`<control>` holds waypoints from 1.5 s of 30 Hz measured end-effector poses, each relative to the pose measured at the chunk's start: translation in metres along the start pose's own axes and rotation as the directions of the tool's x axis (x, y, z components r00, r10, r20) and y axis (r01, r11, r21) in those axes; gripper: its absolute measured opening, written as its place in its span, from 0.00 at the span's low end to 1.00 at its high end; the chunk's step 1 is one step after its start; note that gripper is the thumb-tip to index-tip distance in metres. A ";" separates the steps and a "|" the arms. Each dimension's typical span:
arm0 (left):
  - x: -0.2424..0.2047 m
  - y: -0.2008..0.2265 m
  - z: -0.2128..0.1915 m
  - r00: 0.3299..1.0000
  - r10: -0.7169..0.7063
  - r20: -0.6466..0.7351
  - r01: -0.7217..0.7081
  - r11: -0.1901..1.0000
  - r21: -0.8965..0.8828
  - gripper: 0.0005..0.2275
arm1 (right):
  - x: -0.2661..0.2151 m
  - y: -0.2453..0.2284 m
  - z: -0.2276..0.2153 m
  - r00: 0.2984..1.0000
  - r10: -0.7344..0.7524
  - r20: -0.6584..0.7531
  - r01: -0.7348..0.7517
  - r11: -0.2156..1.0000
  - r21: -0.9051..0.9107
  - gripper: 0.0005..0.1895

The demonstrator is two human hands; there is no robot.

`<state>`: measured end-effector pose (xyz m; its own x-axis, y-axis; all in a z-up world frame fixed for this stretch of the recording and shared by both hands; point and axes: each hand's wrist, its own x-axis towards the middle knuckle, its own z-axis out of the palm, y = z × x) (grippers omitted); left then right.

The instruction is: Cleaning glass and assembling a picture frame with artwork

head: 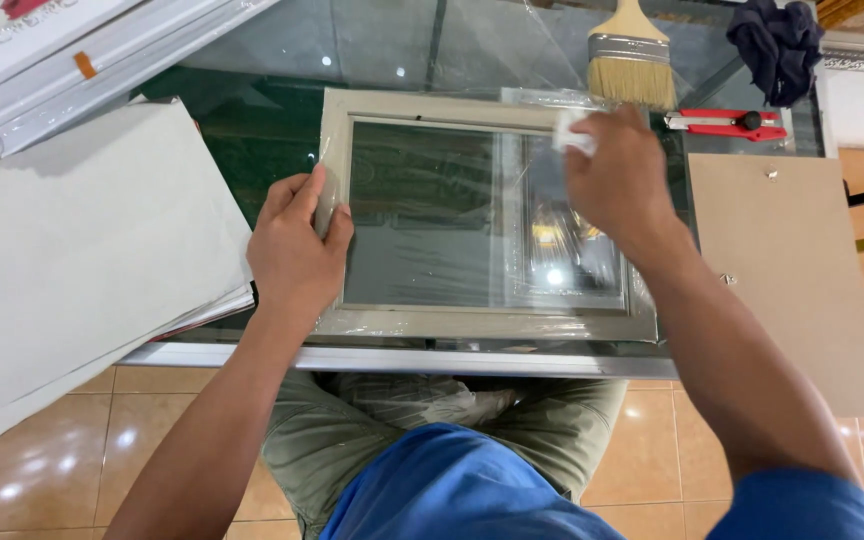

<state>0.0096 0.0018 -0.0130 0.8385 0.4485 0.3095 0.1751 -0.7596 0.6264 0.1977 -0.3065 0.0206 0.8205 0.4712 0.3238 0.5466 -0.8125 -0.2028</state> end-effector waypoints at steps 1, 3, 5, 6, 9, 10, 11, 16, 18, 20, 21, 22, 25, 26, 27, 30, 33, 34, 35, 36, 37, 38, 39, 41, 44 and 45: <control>0.001 0.000 0.000 1.000 0.003 -0.002 -0.003 1.000 -0.001 0.20 | -0.002 0.012 0.005 1.000 0.000 -0.003 0.000 1.000 -0.001 0.11; 0.002 -0.002 0.000 1.000 -0.015 0.025 0.014 1.000 0.009 0.21 | -0.008 0.035 0.015 0.975 0.201 0.099 -0.180 0.966 -0.186 0.12; 0.001 -0.007 0.002 1.000 0.016 0.022 -0.016 1.000 0.003 0.20 | 0.007 -0.011 0.018 0.957 0.248 0.153 -0.229 0.964 -0.135 0.12; 0.001 -0.009 0.004 0.999 0.048 0.017 -0.048 0.999 -0.002 0.20 | 0.014 -0.033 0.019 0.934 0.291 0.207 -0.279 0.956 -0.085 0.12; 0.000 0.000 -0.002 1.000 0.018 0.013 -0.018 1.000 -0.015 0.20 | 0.034 -0.091 0.069 0.977 0.109 0.184 -0.103 0.994 -0.041 0.13; 0.002 0.001 0.000 1.000 0.020 0.011 -0.020 1.000 -0.017 0.20 | 0.040 -0.113 0.065 0.978 0.109 0.181 -0.102 0.994 -0.043 0.13; 0.001 0.000 0.000 1.000 0.017 0.009 -0.016 1.000 -0.010 0.20 | 0.046 -0.137 0.062 0.984 0.009 0.178 -0.015 0.999 0.034 0.13; 0.000 -0.002 0.002 1.000 0.026 0.005 -0.026 1.000 0.000 0.20 | 0.049 -0.182 0.073 0.947 -0.291 0.137 0.265 0.947 0.183 0.09; 0.000 -0.001 0.001 1.000 0.005 0.006 -0.006 1.000 0.025 0.20 | 0.032 -0.180 0.068 0.879 -0.474 0.061 0.442 0.855 0.270 0.06; 0.000 -0.003 0.001 1.000 0.025 -0.007 -0.024 0.999 0.032 0.20 | 0.006 -0.180 0.049 0.845 -0.531 0.063 0.487 0.814 0.317 0.07; -0.001 -0.004 0.003 0.998 0.048 -0.027 -0.047 0.998 0.035 0.20 | -0.007 -0.178 0.040 0.808 -0.587 0.059 0.532 0.768 0.357 0.08; -0.004 -0.006 0.004 0.999 0.047 -0.014 -0.046 0.998 0.035 0.20 | -0.020 -0.172 0.029 0.813 -0.579 0.065 0.521 0.773 0.363 0.08; -0.002 -0.009 0.003 0.997 0.073 -0.010 -0.072 0.997 0.031 0.20 | -0.038 -0.142 -0.001 0.750 -0.655 0.093 0.425 0.586 0.690 0.09; -0.001 -0.008 0.002 0.997 0.077 -0.002 -0.077 0.997 0.010 0.20 | -0.040 -0.124 -0.006 0.764 -0.637 0.103 0.367 0.561 0.742 0.09; -0.003 -0.008 0.002 0.997 0.073 0.005 -0.073 0.997 -0.014 0.20 | -0.041 -0.106 -0.011 0.774 -0.622 0.122 0.305 0.534 0.788 0.10; 0.000 0.005 -0.008 0.998 0.038 0.048 -0.042 0.994 0.098 0.19 | -0.007 -0.043 -0.050 0.921 -0.125 0.370 0.063 0.982 0.176 0.12; -0.001 0.010 -0.011 0.998 0.013 0.068 -0.018 0.998 0.061 0.19 | -0.006 0.041 -0.018 0.953 -0.296 0.066 0.287 0.950 0.124 0.14; -0.003 0.011 -0.011 0.997 0.024 0.073 -0.028 0.998 0.054 0.19 | -0.008 0.042 -0.014 0.956 -0.286 0.063 0.278 0.954 0.116 0.14; -0.002 0.011 -0.010 0.998 0.032 0.054 -0.037 0.996 0.076 0.19 | -0.010 0.042 -0.008 0.954 -0.297 0.045 0.291 0.951 0.106 0.15; -0.002 0.011 -0.010 0.999 0.041 0.035 -0.044 0.994 0.098 0.18 | -0.011 0.042 -0.003 0.951 -0.307 0.027 0.304 0.948 0.095 0.15; -0.001 0.010 -0.009 0.998 0.044 0.038 -0.047 0.993 0.105 0.18 | -0.022 0.031 -0.010 0.952 -0.304 0.024 0.300 0.949 0.102 0.15; -0.001 0.010 -0.009 0.999 0.035 0.032 -0.038 0.992 0.118 0.19 | -0.032 0.019 -0.016 0.950 -0.306 0.059 0.297 0.945 0.135 0.15; 0.001 0.009 -0.006 0.999 0.031 0.027 -0.034 0.991 0.127 0.19 | -0.042 0.008 -0.023 0.947 -0.307 0.091 0.289 0.943 0.163 0.15; -0.002 0.009 -0.008 0.999 0.045 0.028 -0.048 0.991 0.123 0.19 | -0.072 -0.011 -0.036 0.949 -0.306 0.080 0.284 0.935 0.212 0.14; -0.005 0.009 -0.008 0.997 0.063 0.035 -0.066 0.991 0.115 0.18 | -0.108 -0.027 -0.050 0.939 -0.312 0.143 0.271 0.930 0.250 0.16; -0.003 0.011 -0.008 0.997 0.073 0.029 -0.076 0.991 0.114 0.18 | -0.116 -0.030 -0.055 0.924 -0.321 0.206 0.271 0.933 0.238 0.18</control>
<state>0.0052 -0.0041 -0.0017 0.8636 0.3777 0.3340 0.1681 -0.8402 0.5155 0.0773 -0.3561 0.0401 0.6176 0.7670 0.1739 0.7718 -0.5486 -0.3214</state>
